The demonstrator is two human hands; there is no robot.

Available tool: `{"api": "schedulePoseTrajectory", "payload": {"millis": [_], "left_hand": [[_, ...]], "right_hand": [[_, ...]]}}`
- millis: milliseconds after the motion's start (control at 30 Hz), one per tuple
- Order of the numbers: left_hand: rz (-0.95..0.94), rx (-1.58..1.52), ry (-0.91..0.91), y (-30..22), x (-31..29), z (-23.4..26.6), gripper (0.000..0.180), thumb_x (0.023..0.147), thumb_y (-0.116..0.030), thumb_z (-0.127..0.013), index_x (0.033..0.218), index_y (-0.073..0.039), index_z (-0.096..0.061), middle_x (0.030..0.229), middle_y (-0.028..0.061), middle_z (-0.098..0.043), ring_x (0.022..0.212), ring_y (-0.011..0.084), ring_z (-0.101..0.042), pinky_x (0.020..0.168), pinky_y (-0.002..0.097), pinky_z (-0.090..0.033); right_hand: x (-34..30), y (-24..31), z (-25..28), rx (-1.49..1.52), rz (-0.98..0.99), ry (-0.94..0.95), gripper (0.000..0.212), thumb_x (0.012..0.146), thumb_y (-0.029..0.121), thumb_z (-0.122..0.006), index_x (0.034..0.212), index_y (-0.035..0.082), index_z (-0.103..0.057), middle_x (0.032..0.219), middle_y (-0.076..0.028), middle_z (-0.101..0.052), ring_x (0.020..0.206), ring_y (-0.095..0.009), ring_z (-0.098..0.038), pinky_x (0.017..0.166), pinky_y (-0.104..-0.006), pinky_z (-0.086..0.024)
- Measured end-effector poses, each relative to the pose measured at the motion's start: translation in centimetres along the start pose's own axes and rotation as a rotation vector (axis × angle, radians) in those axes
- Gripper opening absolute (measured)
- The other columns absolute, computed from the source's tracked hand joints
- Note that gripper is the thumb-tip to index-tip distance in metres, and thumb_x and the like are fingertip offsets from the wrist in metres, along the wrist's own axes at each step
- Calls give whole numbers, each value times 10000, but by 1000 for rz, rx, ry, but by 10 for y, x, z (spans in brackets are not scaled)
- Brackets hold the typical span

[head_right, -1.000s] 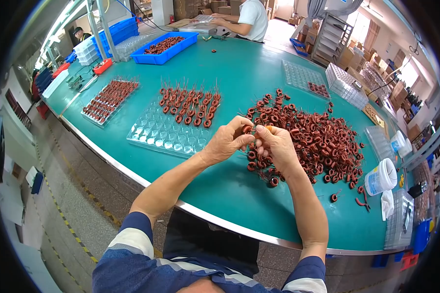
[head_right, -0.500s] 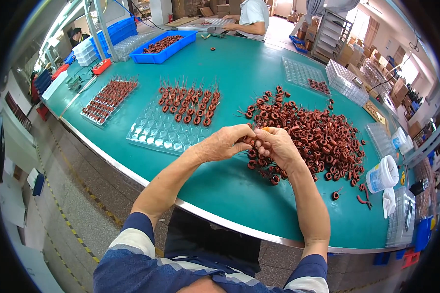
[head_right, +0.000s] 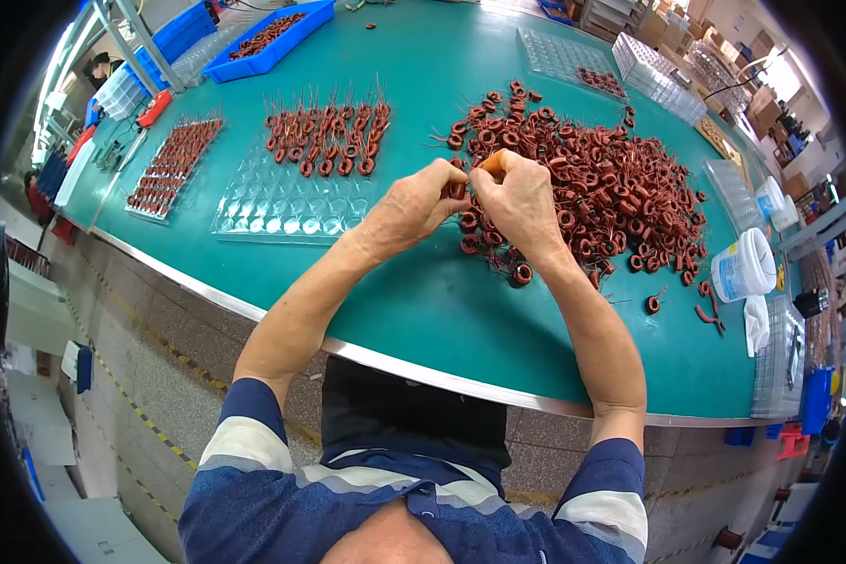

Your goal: Inserting thin wires through toroidal cores and arranging them in a component tray.

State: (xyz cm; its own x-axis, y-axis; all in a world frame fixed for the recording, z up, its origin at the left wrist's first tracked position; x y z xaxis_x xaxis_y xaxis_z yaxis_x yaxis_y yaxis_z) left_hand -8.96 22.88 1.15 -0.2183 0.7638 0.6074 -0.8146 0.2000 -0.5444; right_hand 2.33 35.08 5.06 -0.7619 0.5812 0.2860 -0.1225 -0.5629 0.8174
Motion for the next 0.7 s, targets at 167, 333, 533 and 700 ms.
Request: {"api": "schedulePoseTrajectory", "payload": {"millis": [167, 333, 533, 700], "left_hand": [[246, -767, -92, -9, 4, 5, 238, 931, -110, -606, 1074, -1, -450, 875, 90, -595, 713, 150, -607, 636, 278, -515], [237, -968, -70, -13, 4, 8, 198, 999, -145, -464, 1122, 2, -415, 861, 99, -575, 710, 155, -602, 643, 295, -517], [300, -597, 36, -14, -1, 1, 183, 1008, -136, -427, 1135, -8, -396, 843, 75, -563, 682, 128, -564, 612, 268, -482], [351, -840, -26, -14, 2, -2, 285, 1014, -182, -435, 1225, 0, -379, 835, 59, -550, 686, 121, -552, 624, 271, -484]], "right_hand": [[-7, 14, 5, 440, -139, 0, 140, 851, 130, -630, 845, -10, -635, 633, -6, -596, 494, -70, -539, 433, -216, -405], [-3, 4, 4, 621, -46, 77, 157, 897, 142, -626, 905, -14, -644, 666, -7, -600, 552, -61, -536, 506, -187, -424], [-13, 19, 1, 157, 249, 21, 158, 906, 105, -604, 959, -37, -649, 677, -42, -654, 613, -64, -601, 562, -207, -484], [-7, 13, 7, 300, 132, 82, 165, 913, 124, -609, 960, -31, -643, 687, -40, -655, 588, -62, -580, 537, -205, -465]]}}
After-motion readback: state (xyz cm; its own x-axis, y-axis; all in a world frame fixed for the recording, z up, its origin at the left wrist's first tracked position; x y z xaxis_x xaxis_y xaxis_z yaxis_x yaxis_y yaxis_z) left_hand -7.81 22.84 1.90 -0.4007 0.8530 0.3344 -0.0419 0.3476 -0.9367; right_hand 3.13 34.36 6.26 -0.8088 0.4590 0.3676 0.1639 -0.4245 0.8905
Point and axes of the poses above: each hand's wrist, its own x-axis towards the middle knuckle, its own z-axis out of the back of the hand, y = z × x, the point moved 1 cm from there along x, towards the middle knuckle
